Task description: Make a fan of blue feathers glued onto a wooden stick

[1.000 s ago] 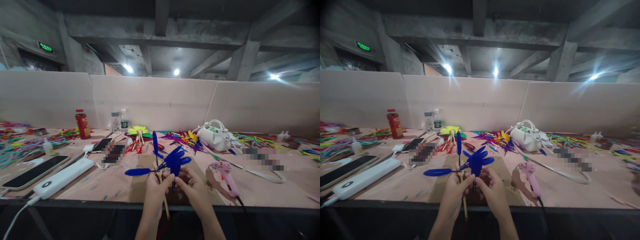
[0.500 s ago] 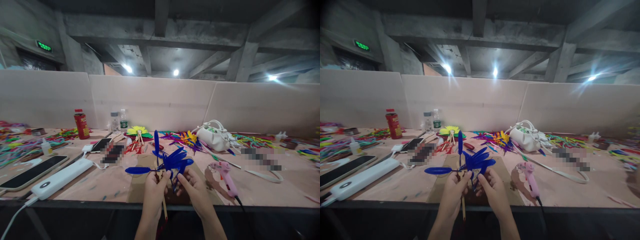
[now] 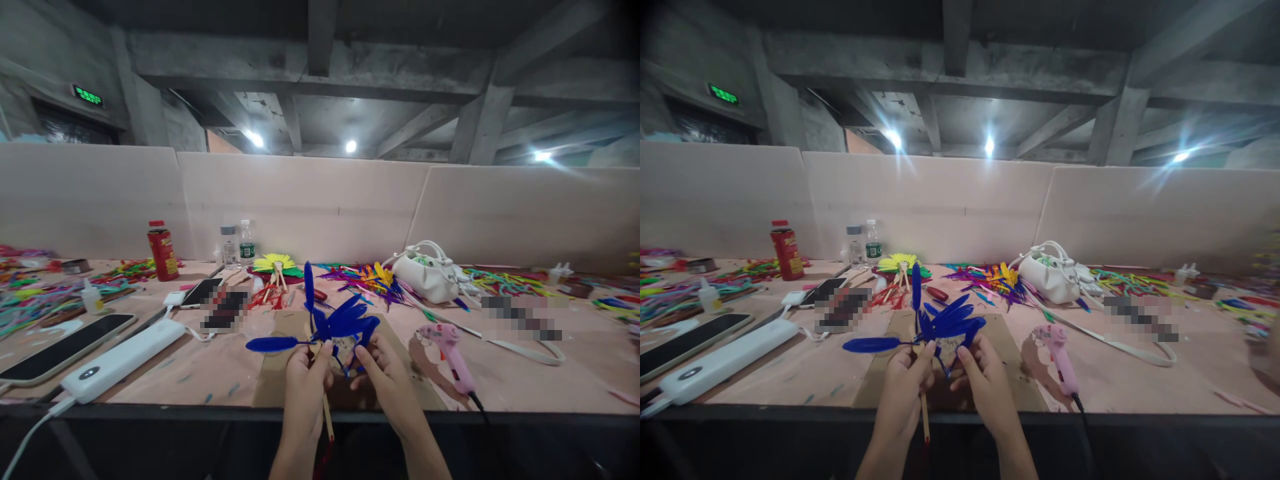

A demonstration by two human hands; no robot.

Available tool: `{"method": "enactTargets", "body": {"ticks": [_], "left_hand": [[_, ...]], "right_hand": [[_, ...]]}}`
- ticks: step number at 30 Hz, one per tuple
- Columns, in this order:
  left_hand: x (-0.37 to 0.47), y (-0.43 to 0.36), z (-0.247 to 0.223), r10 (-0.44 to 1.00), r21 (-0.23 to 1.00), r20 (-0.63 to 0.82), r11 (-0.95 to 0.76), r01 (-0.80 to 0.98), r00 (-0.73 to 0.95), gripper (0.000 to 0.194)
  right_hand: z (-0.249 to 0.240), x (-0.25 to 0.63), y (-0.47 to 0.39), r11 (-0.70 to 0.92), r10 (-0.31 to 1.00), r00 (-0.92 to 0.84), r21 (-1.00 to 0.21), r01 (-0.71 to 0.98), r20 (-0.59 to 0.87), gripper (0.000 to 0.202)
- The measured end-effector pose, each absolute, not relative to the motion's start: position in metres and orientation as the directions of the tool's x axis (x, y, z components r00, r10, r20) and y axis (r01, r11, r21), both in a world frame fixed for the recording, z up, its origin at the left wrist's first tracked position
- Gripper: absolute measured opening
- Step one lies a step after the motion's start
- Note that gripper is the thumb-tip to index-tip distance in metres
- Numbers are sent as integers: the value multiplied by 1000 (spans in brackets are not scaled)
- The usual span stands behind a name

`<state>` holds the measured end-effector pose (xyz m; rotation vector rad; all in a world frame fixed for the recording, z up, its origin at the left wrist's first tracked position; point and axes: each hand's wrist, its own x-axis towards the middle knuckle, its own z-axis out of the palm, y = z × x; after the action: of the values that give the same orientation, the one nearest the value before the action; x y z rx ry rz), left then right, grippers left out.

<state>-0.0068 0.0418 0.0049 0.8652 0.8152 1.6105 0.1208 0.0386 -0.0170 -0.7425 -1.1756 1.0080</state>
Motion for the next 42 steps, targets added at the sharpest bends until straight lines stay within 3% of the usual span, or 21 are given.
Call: {"method": "enactTargets", "body": {"ticks": [10,16,25,29,33,38,42], "left_hand": [[-12,44,4,937,825,122,-280,-491,-329,47],[-8,56,2,940,871,111,-248,-425,-322,39],[-6,55,12,952,833,128,-255,-491,-278,47],[-4,39,18,970,821,97,-205,-533,-224,49],[4,30,15,973,813,97,-199,-548,-209,47],[10,29,12,980,797,157,-199,-570,-124,45],[4,33,14,981,743,109,-187,-643,-160,45]], "right_hand": [[-22,127,46,435,895,221,-869,-234,389,37],[-20,127,43,501,851,322,-826,-258,415,32],[-28,131,41,636,753,413,-728,-257,512,19],[-24,128,33,765,614,417,-636,-103,670,8],[-20,124,28,833,491,345,-547,83,800,15],[-19,125,28,729,587,373,-670,143,719,6],[-16,125,26,591,685,422,-792,155,594,15]]}}
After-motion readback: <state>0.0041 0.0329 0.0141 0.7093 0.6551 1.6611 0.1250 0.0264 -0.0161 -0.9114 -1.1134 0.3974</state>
